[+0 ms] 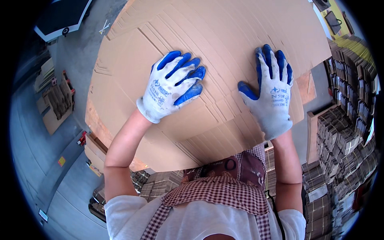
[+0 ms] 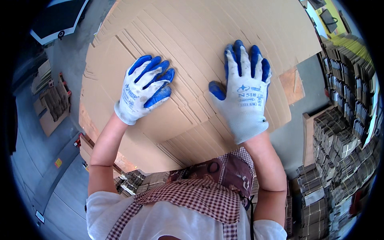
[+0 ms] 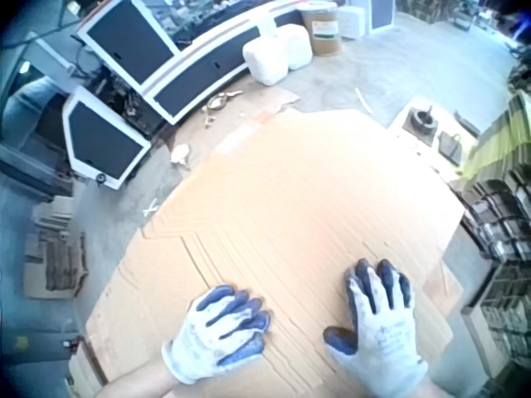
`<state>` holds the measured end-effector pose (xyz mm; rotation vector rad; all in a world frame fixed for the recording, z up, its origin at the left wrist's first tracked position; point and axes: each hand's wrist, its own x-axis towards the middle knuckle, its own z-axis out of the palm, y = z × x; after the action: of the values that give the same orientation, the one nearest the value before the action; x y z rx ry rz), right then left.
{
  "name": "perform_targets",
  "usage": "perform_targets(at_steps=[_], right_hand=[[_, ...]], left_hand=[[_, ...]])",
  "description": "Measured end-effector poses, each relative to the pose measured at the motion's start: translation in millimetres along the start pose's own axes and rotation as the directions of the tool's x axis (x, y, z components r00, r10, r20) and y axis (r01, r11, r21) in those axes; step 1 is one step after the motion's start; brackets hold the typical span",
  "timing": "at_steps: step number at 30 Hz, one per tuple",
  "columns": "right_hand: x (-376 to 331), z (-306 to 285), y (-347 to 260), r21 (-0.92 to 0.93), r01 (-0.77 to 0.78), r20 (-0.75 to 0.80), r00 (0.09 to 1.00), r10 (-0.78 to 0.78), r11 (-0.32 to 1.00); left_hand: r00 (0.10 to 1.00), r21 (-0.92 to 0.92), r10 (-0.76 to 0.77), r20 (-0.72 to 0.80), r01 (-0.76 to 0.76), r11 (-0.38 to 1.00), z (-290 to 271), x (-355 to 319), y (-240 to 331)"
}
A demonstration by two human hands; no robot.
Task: The person aligns a stack of flat cardboard pieces and then uses a small scraper to spread a white adhesive substance from a plastic bag onto the surface of the cardboard. The person works methodically to cover a rectangular area of the board with the glue.
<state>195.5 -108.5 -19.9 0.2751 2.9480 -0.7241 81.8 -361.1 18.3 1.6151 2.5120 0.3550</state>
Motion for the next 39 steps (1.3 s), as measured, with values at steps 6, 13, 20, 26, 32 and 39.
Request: perform_targets(at_steps=[6, 13, 20, 26, 32, 39], right_hand=[[-7, 9, -17, 0.054, 0.059, -0.012, 0.998, -0.059, 0.997], [-5, 9, -23, 0.066, 0.057, 0.003, 0.998, -0.057, 0.996], [-4, 14, -23, 0.019, 0.028, 0.022, 0.999, -0.028, 0.999], [-4, 15, -23, 0.014, 0.021, 0.013, 1.000, -0.021, 1.000], [-4, 13, -23, 0.025, 0.036, 0.010, 0.999, -0.036, 0.999], [-7, 16, -38, 0.084, 0.043, 0.008, 0.999, -0.044, 0.996]], left_hand=[[1.000, -0.068, -0.004, -0.012, 0.003, 0.998, 3, 6, 1], [0.996, -0.097, 0.060, 0.068, -0.053, 0.994, 6, 15, 9], [0.994, -0.073, -0.010, 0.113, 0.018, 0.997, 10, 2, 17], [0.993, -0.044, 0.009, 0.122, -0.004, 0.999, 9, -7, 15], [0.996, -0.062, 0.049, 0.080, -0.044, 0.997, 15, -11, 9], [0.996, -0.092, 0.081, 0.024, -0.078, 0.993, 16, -13, 5]])
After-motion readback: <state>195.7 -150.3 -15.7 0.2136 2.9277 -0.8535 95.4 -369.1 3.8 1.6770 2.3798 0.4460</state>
